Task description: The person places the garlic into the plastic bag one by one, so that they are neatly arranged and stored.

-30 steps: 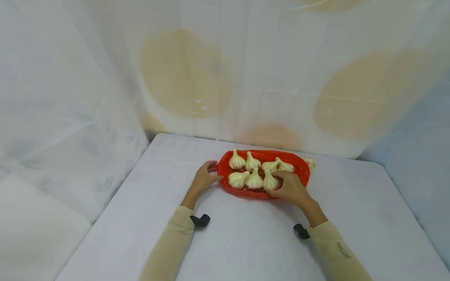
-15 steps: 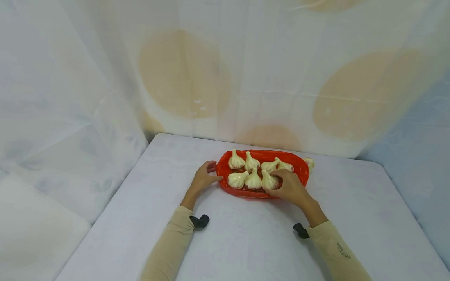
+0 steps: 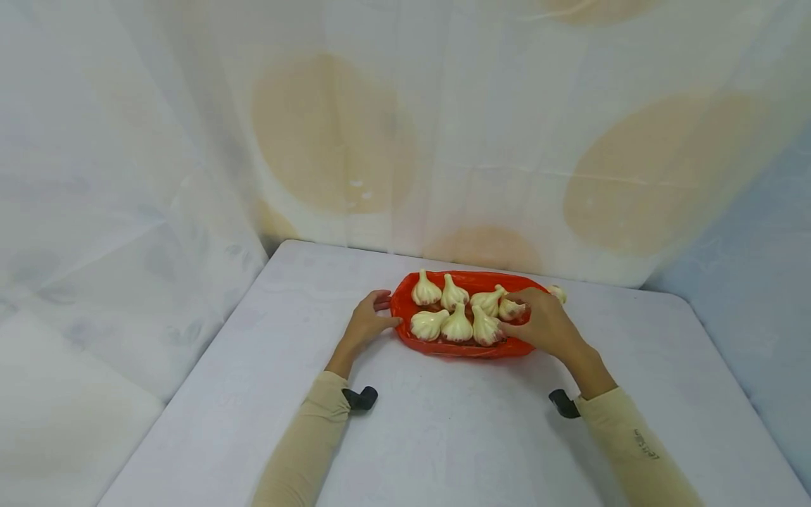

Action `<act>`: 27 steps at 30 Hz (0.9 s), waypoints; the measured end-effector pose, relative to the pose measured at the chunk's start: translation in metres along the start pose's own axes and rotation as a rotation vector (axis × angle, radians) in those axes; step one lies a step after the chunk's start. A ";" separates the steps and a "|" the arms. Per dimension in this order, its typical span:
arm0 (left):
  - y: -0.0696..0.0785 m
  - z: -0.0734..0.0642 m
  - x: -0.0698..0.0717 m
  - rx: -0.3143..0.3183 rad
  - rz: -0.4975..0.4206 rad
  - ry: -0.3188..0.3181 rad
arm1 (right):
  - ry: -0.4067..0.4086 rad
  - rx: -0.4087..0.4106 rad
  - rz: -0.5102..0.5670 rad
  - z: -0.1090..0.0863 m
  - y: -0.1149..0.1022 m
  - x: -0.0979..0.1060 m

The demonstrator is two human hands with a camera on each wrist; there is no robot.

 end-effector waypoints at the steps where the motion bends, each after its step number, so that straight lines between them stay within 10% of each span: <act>1: 0.000 0.000 0.000 0.001 -0.001 0.000 | -0.001 -0.001 -0.014 0.002 0.002 0.004; 13: 0.002 0.000 0.000 0.001 0.009 0.005 | -0.086 -0.125 -0.168 0.046 0.019 0.055; 27: 0.001 -0.001 -0.002 0.015 0.002 0.003 | -0.288 -0.183 -0.251 0.078 0.076 0.064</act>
Point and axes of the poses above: each hand's wrist, its own z-axis towards the middle knuckle, its own x-axis out of the back of the hand, y = z × x, the point moved 4 cm from there along z, towards the middle knuckle, and after that the axes turned 7 degrees about y, right-handed, at the moved point
